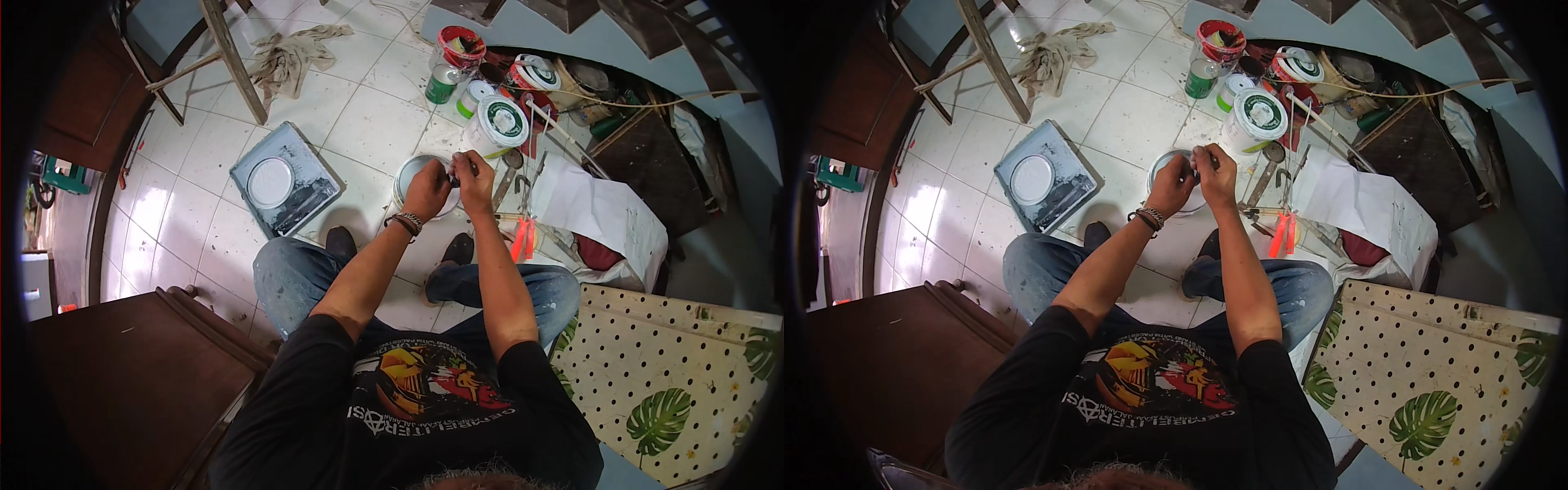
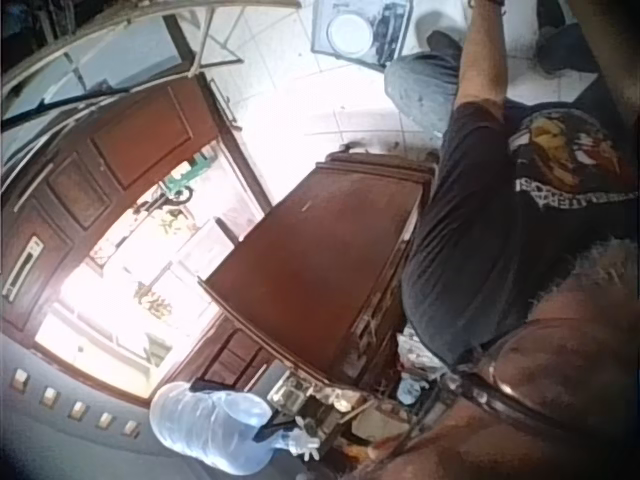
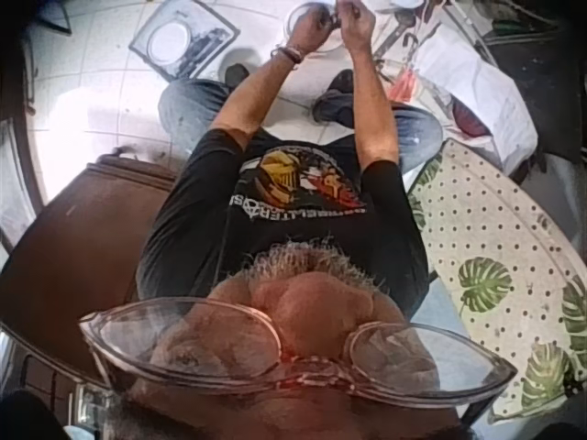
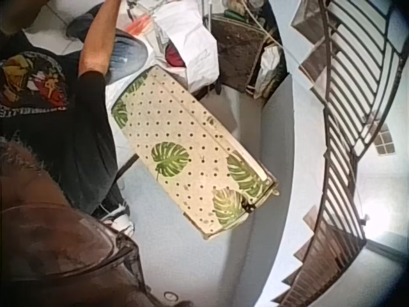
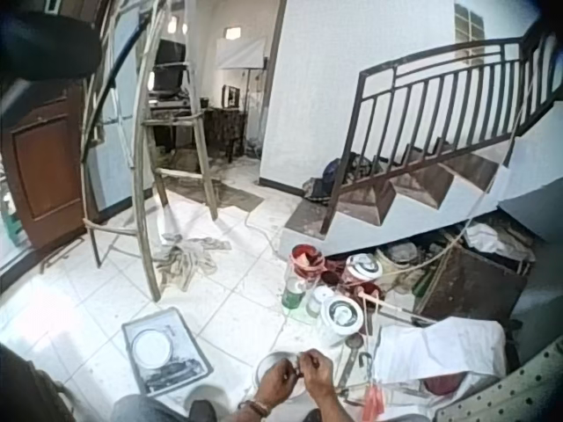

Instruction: Stirring white paint in a bucket and adding water while cleaning the stirring tool.

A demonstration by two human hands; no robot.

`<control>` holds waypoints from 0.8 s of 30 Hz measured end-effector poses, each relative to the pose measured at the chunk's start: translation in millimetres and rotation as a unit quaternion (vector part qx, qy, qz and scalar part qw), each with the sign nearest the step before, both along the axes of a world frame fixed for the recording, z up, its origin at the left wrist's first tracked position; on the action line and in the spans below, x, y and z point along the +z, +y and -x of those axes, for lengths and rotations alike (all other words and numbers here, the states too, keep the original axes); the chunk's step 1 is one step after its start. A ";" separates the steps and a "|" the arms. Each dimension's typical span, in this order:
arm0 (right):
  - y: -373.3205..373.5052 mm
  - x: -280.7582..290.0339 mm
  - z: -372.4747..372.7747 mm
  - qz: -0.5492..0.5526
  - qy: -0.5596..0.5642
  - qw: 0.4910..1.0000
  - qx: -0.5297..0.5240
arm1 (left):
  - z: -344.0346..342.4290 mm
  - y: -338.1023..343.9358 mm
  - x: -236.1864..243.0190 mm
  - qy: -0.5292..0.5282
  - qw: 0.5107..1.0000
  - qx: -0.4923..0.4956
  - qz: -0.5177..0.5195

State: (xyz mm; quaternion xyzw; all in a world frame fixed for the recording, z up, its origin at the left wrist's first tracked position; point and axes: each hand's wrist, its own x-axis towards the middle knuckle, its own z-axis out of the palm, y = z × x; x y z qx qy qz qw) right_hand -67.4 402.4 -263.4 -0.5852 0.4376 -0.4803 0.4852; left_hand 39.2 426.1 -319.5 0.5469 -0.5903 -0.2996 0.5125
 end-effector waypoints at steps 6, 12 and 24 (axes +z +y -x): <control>-7.5 -1.1 11.7 0.032 0.030 0.997 -0.064 | 13.6 12.5 13.0 0.103 0.991 -0.034 -0.084; -12.8 1.6 8.9 0.044 0.040 0.994 -0.097 | 11.2 11.5 14.7 0.057 0.993 -0.039 -0.099; -23.7 -12.1 -0.2 0.065 0.013 0.992 -0.112 | 22.6 23.5 25.7 0.004 0.998 -0.025 -0.055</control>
